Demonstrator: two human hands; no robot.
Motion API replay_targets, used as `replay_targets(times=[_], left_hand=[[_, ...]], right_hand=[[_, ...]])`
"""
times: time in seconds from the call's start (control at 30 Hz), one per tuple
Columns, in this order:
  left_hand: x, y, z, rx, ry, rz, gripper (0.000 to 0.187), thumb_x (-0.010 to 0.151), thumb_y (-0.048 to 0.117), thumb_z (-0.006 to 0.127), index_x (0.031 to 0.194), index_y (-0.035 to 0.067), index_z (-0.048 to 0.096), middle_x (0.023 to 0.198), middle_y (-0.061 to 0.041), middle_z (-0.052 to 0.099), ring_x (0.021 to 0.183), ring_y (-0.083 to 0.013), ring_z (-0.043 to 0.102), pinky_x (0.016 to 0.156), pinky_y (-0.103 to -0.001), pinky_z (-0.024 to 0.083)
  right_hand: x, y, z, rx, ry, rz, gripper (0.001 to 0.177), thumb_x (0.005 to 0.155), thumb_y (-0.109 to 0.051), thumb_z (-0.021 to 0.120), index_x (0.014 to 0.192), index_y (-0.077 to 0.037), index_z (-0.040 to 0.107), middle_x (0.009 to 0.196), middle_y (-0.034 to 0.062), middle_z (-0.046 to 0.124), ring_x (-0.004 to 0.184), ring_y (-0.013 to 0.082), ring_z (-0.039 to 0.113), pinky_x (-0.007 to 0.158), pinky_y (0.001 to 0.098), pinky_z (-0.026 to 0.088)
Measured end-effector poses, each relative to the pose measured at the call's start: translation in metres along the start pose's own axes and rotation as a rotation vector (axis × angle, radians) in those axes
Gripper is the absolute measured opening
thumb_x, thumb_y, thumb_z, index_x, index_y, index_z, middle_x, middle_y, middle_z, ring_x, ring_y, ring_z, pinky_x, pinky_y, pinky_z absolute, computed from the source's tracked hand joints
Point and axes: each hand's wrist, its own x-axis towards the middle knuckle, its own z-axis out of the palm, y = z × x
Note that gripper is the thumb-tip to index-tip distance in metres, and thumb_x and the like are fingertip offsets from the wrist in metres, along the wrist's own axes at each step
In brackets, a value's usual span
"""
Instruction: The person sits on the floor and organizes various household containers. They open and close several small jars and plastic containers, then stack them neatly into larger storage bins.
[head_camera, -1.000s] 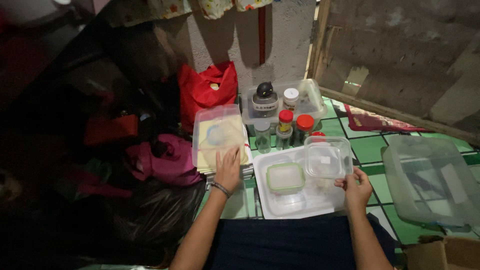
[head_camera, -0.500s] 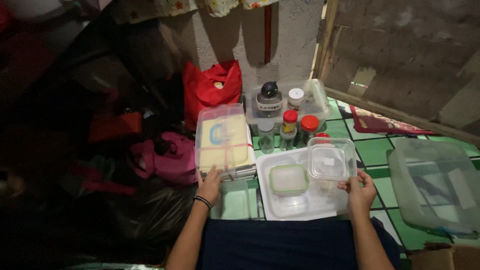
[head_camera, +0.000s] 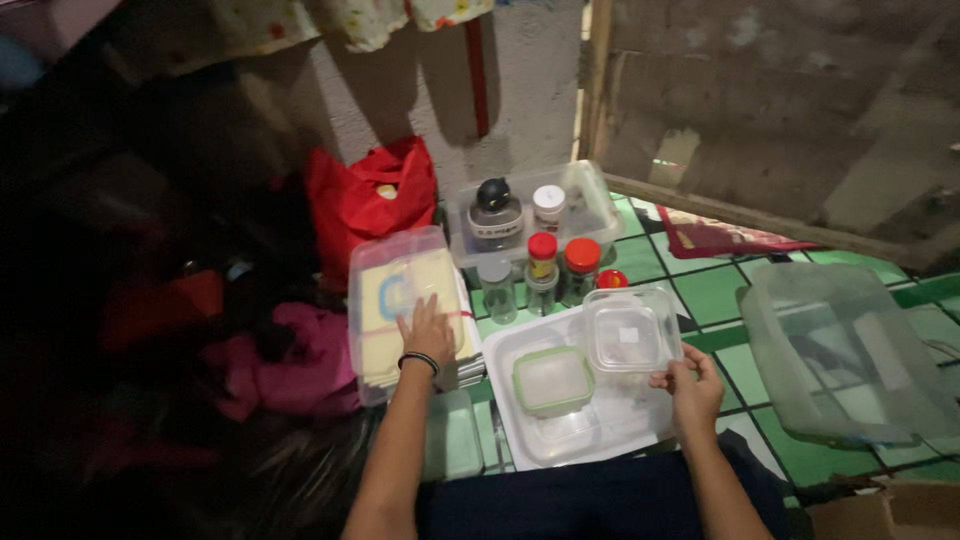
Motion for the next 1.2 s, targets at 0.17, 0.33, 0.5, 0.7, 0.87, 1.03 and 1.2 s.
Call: replay_targets(times=[0.17,0.33,0.5,0.7,0.87,1.03,1.2], left_hand=[[0.031,0.003,0.006,-0.069,-0.133,-0.14,0.049,0.099,0.036,0.049,0.143,0.017,0.052,0.169,-0.007,0.015,0.156,-0.0309,0.013,0.118,-0.074,0.004],[0.036,0.005,0.022,-0.006,-0.091,-0.163,0.067,0.098,0.033,0.046,0.159,0.012,0.028,0.169,-0.002,0.015,0.155,-0.0276,0.013,0.115,-0.077,0.003],[0.033,-0.005,0.022,-0.165,0.007,-0.176,0.07,0.096,0.032,0.048,0.16,0.011,0.027,0.167,-0.005,0.022,0.153,-0.0297,0.014,0.116,-0.074,0.004],[0.028,-0.006,0.014,-0.112,-0.141,-0.188,0.05,0.098,0.034,0.047,0.147,0.024,0.048,0.169,-0.002,0.021,0.159,-0.0292,0.01,0.12,-0.074,0.001],[0.033,-0.001,0.008,-0.066,-0.19,-0.151,0.059,0.094,0.027,0.049,0.151,0.016,0.042,0.171,-0.006,0.015,0.158,-0.0308,0.005,0.118,-0.073,-0.004],[0.037,0.008,-0.002,-0.027,-0.226,-0.179,0.069,0.09,0.017,0.047,0.154,0.001,0.031,0.17,-0.012,0.007,0.157,-0.0322,-0.001,0.117,-0.07,-0.008],[0.035,0.011,-0.003,0.062,-0.222,-0.183,0.067,0.089,0.013,0.046,0.152,-0.005,0.033,0.17,-0.011,0.015,0.158,-0.0297,0.006,0.12,-0.069,-0.005]], right_hand=[[0.003,0.0,-0.001,0.012,0.027,0.02,0.037,0.092,0.003,0.054,0.129,0.003,0.055,0.092,0.0056,0.06,0.066,0.0186,0.067,0.061,0.0312,0.058],[0.004,0.005,0.001,0.031,0.038,0.027,0.038,0.092,0.003,0.056,0.13,0.004,0.056,0.093,0.0048,0.06,0.067,0.0185,0.067,0.062,0.0306,0.058],[0.003,0.007,0.001,-0.002,0.04,0.036,0.04,0.091,0.003,0.058,0.131,0.004,0.055,0.097,0.0064,0.06,0.067,0.02,0.067,0.061,0.0305,0.057],[0.002,0.003,-0.003,0.0,0.032,0.021,0.042,0.09,0.003,0.058,0.132,0.005,0.056,0.101,0.004,0.056,0.07,0.019,0.068,0.062,0.0308,0.059],[0.002,0.007,-0.005,0.005,-0.001,-0.009,0.039,0.092,0.002,0.057,0.131,0.005,0.055,0.101,0.0043,0.059,0.07,0.0192,0.067,0.061,0.0311,0.059],[0.003,0.009,-0.001,-0.002,0.007,0.027,0.04,0.092,0.002,0.06,0.132,0.005,0.054,0.099,0.0043,0.056,0.071,0.0203,0.068,0.062,0.0308,0.058],[0.004,0.007,0.004,-0.054,0.015,0.047,0.042,0.091,0.003,0.059,0.133,0.005,0.055,0.1,0.0054,0.056,0.071,0.0203,0.067,0.063,0.0313,0.059]])
